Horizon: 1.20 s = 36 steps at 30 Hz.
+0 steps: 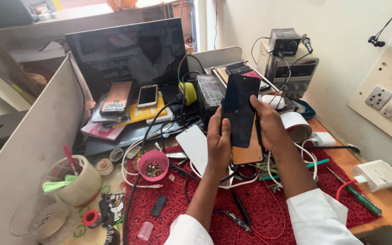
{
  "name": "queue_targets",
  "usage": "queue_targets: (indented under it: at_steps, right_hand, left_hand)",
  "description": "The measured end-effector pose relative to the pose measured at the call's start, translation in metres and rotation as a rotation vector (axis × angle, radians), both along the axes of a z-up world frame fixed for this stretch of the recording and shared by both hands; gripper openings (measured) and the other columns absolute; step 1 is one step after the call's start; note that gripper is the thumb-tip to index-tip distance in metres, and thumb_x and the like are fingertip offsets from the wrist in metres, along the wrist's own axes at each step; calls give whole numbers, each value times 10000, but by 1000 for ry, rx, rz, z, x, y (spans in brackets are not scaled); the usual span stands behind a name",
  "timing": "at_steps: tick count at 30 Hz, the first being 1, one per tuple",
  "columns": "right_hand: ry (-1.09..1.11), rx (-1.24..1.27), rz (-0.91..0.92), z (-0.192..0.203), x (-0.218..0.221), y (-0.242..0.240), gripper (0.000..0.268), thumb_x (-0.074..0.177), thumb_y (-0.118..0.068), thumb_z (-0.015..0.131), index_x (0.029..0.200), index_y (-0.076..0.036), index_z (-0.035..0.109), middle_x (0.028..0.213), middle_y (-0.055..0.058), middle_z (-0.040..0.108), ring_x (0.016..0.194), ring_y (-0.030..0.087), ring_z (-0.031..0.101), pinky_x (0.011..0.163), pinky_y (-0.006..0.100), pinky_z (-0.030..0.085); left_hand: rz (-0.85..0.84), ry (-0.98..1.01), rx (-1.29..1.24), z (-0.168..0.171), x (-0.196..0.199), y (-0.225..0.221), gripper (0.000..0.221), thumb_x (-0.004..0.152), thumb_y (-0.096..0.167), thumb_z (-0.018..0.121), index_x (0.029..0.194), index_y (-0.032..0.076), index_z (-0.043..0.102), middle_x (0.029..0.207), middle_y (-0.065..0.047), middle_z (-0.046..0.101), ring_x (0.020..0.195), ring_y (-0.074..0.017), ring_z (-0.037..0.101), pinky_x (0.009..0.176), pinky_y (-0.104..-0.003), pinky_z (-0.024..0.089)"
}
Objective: The person handles a disassembled smartphone, peels protective film from a white screen panel, and aligns the black screen assembly with the phone body. The person repeatedly checks the screen and film, then places the screen assembly on the table.
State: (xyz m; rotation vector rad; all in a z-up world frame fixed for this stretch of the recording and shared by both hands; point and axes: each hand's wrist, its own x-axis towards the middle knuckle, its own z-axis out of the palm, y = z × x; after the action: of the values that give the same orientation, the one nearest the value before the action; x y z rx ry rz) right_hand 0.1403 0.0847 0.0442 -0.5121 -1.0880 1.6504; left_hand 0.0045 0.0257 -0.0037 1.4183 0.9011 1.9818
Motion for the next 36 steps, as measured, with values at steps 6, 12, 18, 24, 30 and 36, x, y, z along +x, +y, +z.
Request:
queue_targets:
  at_steps: [6,12,18,24,30,36]
  right_hand:
    - [28,18,-34,-12,-10,-9,465,1043,-376,560,1279,20,620,1159,100,713,1022,167,708,899,312,589]
    - [1,-1,-89,-20,-8,-6,483,1060,-390,521,1283,29,613,1127,92,715,999,171,700,869,316,580]
    - [8,37,-107,-22,-9,-11,474,1070,-383,504,1282,27,610,1113,90,710,980,160,696,860,300,576]
    - [13,76,-135,-21,-9,-13,485,1069,-407,492,1281,12,614,1113,74,705,989,139,694,859,292,577]
    - [101,63,-177,-25,-9,-11,449,1059,-424,504,1248,-32,615,1106,60,705,979,139,703,853,297,588]
    - [-53,218,-321,-33,-9,-3,565,1046,-455,552,1403,-18,569,1253,56,638,1151,103,604,992,264,484]
  left_hand:
    - [-61,-102,-72,1,0,-6,498,1114,228,445,1545,-21,430,1403,-120,629,1235,-143,613,1020,-261,493]
    - [129,89,116,-3,1,-5,448,1184,170,444,1599,4,405,1446,-126,617,1242,-99,588,996,-251,496]
    - [67,89,-94,-2,-1,-13,472,1120,164,436,1591,140,402,890,23,658,667,-1,466,594,-225,440]
    - [99,112,-19,-10,6,-7,465,1133,167,456,1594,105,441,803,32,546,625,-9,351,549,-224,347]
    - [8,4,-26,-18,7,-2,449,1149,162,450,1591,90,480,766,57,437,625,-5,302,545,-215,278]
    - [-221,-191,-63,1,5,-11,559,1097,261,420,1619,163,244,1241,-24,636,1065,-40,630,965,-188,528]
